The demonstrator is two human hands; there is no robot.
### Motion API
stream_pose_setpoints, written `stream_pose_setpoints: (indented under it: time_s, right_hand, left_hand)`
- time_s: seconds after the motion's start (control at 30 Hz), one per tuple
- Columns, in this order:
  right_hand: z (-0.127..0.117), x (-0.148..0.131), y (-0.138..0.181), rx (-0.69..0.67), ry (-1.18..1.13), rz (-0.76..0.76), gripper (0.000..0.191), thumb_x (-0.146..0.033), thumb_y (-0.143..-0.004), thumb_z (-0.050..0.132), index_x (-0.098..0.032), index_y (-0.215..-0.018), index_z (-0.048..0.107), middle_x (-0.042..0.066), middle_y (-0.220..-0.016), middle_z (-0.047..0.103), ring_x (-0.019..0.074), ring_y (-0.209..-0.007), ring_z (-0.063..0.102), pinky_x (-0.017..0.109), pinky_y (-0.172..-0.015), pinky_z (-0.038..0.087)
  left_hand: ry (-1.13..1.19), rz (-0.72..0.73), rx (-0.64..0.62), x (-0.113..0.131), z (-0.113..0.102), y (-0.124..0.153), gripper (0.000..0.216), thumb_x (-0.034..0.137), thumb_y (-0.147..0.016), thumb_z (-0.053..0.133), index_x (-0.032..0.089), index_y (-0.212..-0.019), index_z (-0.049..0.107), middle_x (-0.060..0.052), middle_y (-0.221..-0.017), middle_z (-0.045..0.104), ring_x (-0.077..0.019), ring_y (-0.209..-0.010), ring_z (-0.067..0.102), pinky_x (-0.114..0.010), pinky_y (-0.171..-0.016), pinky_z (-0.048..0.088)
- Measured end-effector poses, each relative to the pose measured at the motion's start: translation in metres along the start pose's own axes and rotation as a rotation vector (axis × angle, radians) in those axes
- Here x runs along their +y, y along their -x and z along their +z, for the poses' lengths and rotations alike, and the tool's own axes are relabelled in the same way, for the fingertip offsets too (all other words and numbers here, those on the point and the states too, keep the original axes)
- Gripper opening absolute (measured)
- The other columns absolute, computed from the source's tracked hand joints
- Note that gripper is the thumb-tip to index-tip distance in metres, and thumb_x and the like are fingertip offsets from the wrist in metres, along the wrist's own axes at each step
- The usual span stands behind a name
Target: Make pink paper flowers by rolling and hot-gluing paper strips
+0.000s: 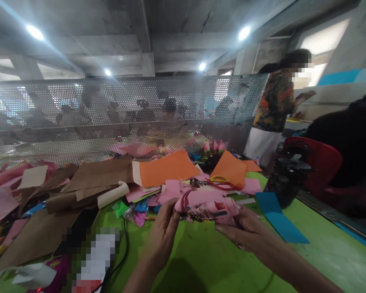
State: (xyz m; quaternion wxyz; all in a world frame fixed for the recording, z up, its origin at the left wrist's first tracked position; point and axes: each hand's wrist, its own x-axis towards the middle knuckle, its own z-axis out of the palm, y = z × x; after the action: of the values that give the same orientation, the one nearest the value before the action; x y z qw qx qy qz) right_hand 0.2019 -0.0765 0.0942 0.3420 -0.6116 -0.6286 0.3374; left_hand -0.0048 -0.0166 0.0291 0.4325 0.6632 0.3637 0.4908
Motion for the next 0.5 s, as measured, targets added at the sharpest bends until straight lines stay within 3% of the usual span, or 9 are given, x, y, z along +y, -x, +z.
stream_pose_setpoints:
  time_s: [0.3, 0.5]
  right_hand:
    - [-0.0033, -0.006, -0.0009, -0.043, 0.017, -0.034, 0.028, -0.045, -0.081, 0.059, -0.021, -0.07, 0.05, -0.003, -0.065, 0.042, 0.013, -0.057, 0.042, 0.024, -0.05, 0.035]
    - [-0.0027, 0.0022, -0.001, 0.003, 0.014, -0.059, 0.028, -0.044, -0.083, 0.059, -0.02, -0.072, 0.051, -0.003, -0.066, 0.044, 0.0133, -0.059, 0.043, 0.024, -0.051, 0.036]
  left_hand:
    - [0.019, -0.021, -0.001, 0.0016, 0.0013, 0.0008, 0.04, 0.049, -0.093, 0.039, 0.025, -0.12, 0.053, -0.007, -0.126, 0.058, -0.025, -0.12, 0.047, -0.039, -0.103, 0.034]
    - [0.021, -0.059, 0.008, 0.0016, 0.0016, 0.0011, 0.042, 0.052, -0.091, 0.04, 0.025, -0.12, 0.053, -0.006, -0.127, 0.057, -0.0256, -0.122, 0.046, -0.038, -0.102, 0.035]
